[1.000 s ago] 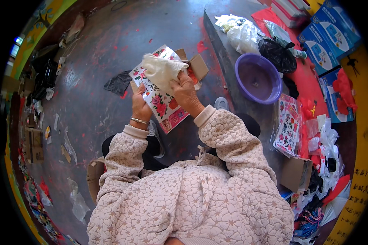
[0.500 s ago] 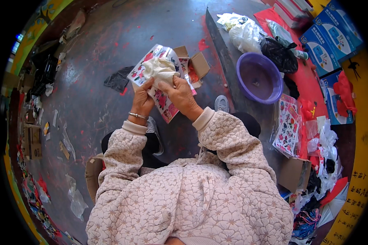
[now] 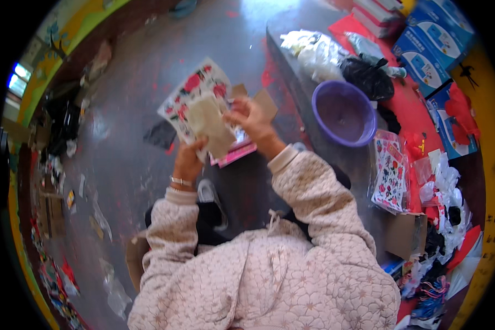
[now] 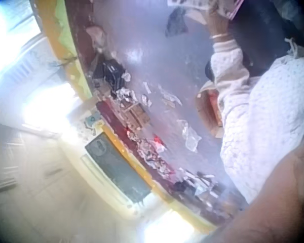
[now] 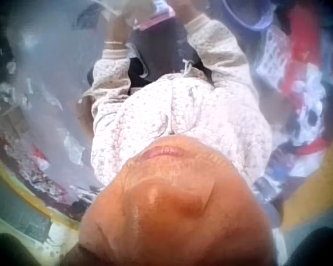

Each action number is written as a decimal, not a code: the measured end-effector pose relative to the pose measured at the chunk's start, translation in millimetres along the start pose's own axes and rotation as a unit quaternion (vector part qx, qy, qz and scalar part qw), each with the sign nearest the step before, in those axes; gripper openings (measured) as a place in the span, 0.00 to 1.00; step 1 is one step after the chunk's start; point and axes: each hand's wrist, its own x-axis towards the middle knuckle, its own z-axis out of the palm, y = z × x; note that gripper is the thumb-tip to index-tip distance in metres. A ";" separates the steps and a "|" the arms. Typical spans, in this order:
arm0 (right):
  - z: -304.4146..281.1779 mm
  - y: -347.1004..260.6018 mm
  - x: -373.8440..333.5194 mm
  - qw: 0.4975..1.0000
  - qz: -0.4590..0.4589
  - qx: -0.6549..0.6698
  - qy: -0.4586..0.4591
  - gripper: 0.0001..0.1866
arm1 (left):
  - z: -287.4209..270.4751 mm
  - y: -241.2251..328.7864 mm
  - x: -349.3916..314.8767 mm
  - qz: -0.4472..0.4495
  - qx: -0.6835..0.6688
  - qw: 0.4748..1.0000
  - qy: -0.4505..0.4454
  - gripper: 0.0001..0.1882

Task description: The person sits on the floor and wipes the surface of decorative paper sheets with a cloth. They handle the sheets one at a time, wiping each side, then place them into a cardboard box. The person repeats this process for several sheets.

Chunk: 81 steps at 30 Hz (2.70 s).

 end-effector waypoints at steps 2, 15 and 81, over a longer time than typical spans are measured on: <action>10.8 12.6 -4.7 0.998 0.027 -0.047 -0.042 0.27 | 6.5 0.7 -5.2 0.002 0.082 0.996 -0.016 0.21; 3.8 -39.3 -19.9 0.989 0.056 0.123 0.056 0.15 | 15.5 -6.6 4.2 -0.073 -0.208 0.972 -0.079 0.18; -73.1 -48.8 27.2 0.942 0.220 0.252 0.015 0.14 | 18.5 19.6 36.9 -0.168 -0.213 0.947 -0.169 0.21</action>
